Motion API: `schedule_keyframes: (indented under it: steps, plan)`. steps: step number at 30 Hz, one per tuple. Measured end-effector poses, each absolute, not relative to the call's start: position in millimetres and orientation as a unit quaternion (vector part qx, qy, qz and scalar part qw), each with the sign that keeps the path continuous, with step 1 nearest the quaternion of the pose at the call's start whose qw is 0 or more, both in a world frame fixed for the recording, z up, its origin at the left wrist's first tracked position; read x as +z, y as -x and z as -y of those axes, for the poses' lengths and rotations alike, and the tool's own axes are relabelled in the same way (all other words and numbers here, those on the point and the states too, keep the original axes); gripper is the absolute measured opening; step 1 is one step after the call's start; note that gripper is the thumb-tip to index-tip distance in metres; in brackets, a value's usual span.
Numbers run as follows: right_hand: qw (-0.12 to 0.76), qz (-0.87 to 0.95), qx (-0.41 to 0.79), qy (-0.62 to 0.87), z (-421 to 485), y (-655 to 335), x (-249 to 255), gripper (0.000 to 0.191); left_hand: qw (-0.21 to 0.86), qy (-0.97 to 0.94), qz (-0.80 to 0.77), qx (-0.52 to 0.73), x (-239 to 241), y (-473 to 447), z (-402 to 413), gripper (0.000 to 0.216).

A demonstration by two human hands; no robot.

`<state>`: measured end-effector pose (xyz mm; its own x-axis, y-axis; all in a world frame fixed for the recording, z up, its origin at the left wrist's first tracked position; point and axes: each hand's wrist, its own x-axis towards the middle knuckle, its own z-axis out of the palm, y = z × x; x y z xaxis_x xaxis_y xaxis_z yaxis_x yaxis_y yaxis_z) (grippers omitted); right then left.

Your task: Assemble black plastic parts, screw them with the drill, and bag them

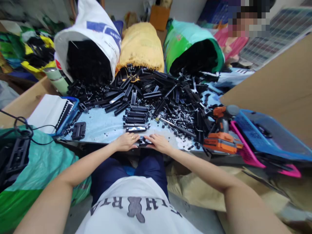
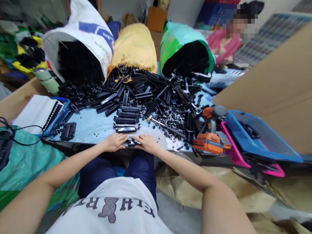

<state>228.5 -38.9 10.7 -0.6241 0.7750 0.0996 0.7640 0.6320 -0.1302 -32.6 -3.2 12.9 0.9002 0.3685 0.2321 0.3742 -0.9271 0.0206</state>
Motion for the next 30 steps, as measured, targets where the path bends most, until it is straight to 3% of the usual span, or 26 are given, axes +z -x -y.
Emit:
schedule_keyframes:
  steps: [4,8,11,15,23,30]
  plan:
    - [0.048,0.862,-0.035,0.503,42,-233,21,0.052,0.011,0.945,0.304,-0.122,22,21,10,0.042]
    - [0.081,0.895,0.004,0.438,39,-241,42,0.051,-0.071,0.919,0.374,-0.099,41,13,4,0.048]
    - [0.036,0.896,0.037,0.440,41,-233,63,0.053,-0.073,0.901,0.418,-0.092,55,8,4,0.051]
    - [-0.025,0.845,-0.011,0.533,47,-209,83,0.055,-0.042,0.853,0.517,-0.062,63,-2,10,0.061]
    - [0.018,0.917,-0.046,0.395,40,-189,78,0.049,-0.060,0.852,0.516,-0.063,62,-6,24,0.065]
    - [0.024,0.910,0.015,0.415,49,-226,91,0.065,-0.038,0.885,0.448,-0.118,60,10,29,0.056]
